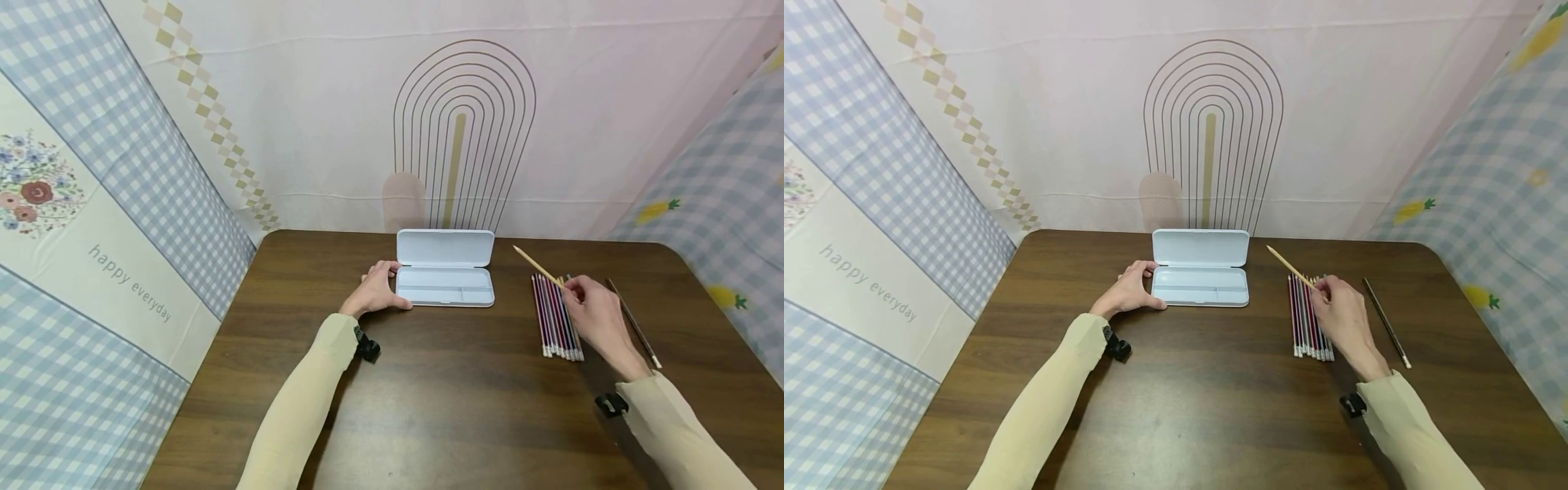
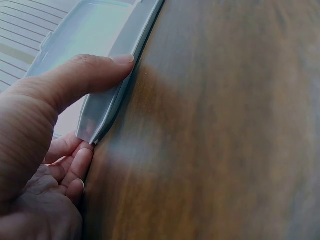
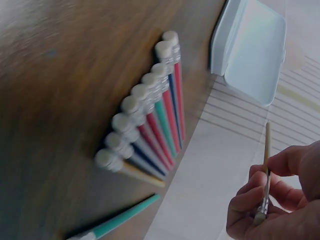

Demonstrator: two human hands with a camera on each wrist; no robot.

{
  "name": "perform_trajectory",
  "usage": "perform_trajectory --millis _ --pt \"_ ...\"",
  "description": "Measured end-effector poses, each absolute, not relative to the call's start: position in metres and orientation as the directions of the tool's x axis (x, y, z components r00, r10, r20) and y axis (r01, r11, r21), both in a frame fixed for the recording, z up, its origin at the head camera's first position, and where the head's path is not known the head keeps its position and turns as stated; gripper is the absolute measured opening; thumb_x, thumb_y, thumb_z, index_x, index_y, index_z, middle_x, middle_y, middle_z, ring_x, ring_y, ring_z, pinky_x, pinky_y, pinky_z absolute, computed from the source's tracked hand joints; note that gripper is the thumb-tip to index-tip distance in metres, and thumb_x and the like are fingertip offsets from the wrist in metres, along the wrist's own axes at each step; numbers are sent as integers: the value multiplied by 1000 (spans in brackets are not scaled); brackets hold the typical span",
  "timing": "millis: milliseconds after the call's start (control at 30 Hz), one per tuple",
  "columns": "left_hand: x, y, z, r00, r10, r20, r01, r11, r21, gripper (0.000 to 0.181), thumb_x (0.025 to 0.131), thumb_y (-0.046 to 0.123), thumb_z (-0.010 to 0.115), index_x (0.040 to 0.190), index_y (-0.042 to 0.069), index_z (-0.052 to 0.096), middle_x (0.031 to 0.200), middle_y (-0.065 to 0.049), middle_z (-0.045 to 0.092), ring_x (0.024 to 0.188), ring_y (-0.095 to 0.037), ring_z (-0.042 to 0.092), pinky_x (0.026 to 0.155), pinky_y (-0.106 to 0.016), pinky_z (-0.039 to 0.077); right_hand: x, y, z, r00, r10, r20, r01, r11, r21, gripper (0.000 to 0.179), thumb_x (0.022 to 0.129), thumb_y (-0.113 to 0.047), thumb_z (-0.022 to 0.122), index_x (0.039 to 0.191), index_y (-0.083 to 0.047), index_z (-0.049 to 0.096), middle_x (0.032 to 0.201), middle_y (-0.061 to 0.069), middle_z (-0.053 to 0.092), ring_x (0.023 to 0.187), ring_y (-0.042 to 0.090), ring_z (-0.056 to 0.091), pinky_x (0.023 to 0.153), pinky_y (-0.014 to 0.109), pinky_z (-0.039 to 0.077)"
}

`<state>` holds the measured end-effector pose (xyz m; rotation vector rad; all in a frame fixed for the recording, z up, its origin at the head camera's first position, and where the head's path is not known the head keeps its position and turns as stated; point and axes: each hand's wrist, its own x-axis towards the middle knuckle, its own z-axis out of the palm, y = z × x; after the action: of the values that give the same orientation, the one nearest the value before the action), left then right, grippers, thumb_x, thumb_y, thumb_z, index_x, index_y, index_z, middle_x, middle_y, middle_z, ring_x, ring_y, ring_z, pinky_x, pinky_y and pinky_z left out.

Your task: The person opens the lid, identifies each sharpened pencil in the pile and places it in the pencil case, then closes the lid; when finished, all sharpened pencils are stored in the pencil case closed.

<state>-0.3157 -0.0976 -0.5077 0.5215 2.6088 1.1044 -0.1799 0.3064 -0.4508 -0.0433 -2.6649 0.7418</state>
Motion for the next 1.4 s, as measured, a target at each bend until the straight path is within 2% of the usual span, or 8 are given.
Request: perform_trajectory --millis 67,167,467,667,933,1200,1400 --pt "-316 -98 -508 -902 420 -98 222 647 729 93 77 31 96 154 5 50 150 -18 55 143 -34 49 122 -53 30 -183 302 -450 -926 102 362 -105 854 -509 14 105 -9 66 104 3 72 85 17 69 65 5 46 59 26 37" --pt "-316 -99 -508 -903 419 -100 220 649 728 93 77 30 96 154 5 50 150 -18 55 143 -34 49 122 -53 30 -187 294 -449 -920 59 386 -158 847 -507 12 104 -8 69 103 3 73 86 16 70 68 4 47 63 26 38" --pt "-312 -98 -506 -910 401 -100 213 662 718 94 77 32 97 154 5 50 148 -18 56 142 -34 49 121 -53 30 -200 265 -450 -920 -33 390 -247 822 -514 9 103 -4 70 105 2 76 92 16 68 79 18 55 72 27 41" --pt "-311 -97 -505 -914 394 -100 209 666 716 94 77 35 98 153 6 50 148 -17 56 142 -33 49 120 -52 30 -212 247 -457 -915 -72 396 -288 805 -519 6 101 -2 73 103 1 77 95 17 71 80 23 59 73 29 42" --pt "-313 -98 -506 -911 400 -101 216 671 710 94 78 35 98 153 5 49 148 -17 56 143 -33 49 119 -51 30 -234 226 -468 -927 -134 350 -314 788 -530 9 102 -2 71 104 2 78 103 19 75 86 28 64 78 37 47" --pt "-316 -98 -508 -909 407 -89 235 676 698 95 77 38 98 153 7 50 150 -15 56 143 -31 51 116 -50 32 -254 208 -477 -940 -193 282 -324 766 -555 10 102 -1 70 104 3 80 106 20 76 94 33 69 85 45 52" --pt "-316 -96 -507 -907 412 -87 238 673 700 95 78 38 98 154 6 50 149 -15 56 141 -31 51 117 -50 32 -267 202 -482 -937 -245 250 -345 762 -548 11 102 0 71 102 3 81 103 21 77 94 34 70 86 47 53"
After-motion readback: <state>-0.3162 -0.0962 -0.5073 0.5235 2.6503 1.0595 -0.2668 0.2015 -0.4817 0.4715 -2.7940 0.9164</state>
